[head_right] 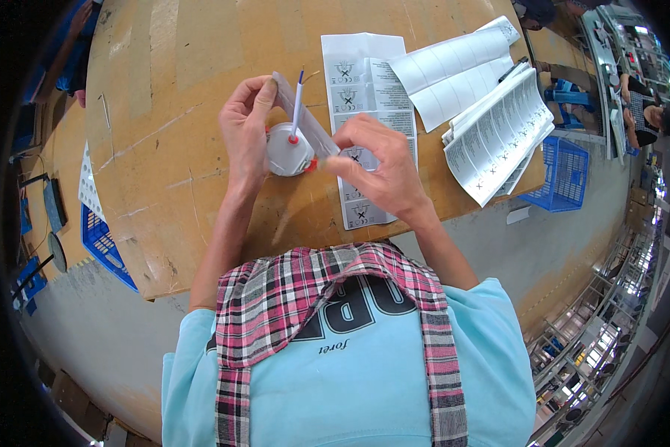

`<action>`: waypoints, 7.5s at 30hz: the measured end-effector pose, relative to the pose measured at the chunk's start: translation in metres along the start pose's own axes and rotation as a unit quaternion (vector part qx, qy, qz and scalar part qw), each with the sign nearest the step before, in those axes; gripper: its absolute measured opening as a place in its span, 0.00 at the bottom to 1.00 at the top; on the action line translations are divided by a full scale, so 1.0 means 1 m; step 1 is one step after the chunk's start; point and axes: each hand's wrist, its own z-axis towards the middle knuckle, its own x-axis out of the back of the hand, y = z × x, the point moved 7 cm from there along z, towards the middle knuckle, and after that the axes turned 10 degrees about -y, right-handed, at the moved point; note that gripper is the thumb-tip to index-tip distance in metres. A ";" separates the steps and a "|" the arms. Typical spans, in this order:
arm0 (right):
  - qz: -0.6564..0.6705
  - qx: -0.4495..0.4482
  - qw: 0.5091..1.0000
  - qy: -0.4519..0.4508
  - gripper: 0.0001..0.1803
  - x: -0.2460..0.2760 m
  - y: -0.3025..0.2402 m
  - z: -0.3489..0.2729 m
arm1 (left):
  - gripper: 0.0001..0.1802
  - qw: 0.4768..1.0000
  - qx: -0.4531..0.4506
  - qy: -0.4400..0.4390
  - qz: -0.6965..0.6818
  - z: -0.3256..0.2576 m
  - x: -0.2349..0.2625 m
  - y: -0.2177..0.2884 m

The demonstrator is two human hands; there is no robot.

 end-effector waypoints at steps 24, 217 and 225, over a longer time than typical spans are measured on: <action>0.253 0.006 0.956 -0.150 0.18 0.009 0.088 0.067 | 0.10 0.992 0.071 -0.015 -0.099 0.003 -0.006 -0.014; -0.014 -0.076 0.979 0.187 0.14 0.036 0.037 0.030 | 0.10 0.986 0.066 -0.088 0.125 -0.010 0.006 0.010; -0.094 -0.088 0.988 0.084 0.12 0.009 -0.005 0.029 | 0.07 0.889 -0.243 -0.056 0.385 -0.030 -0.031 0.059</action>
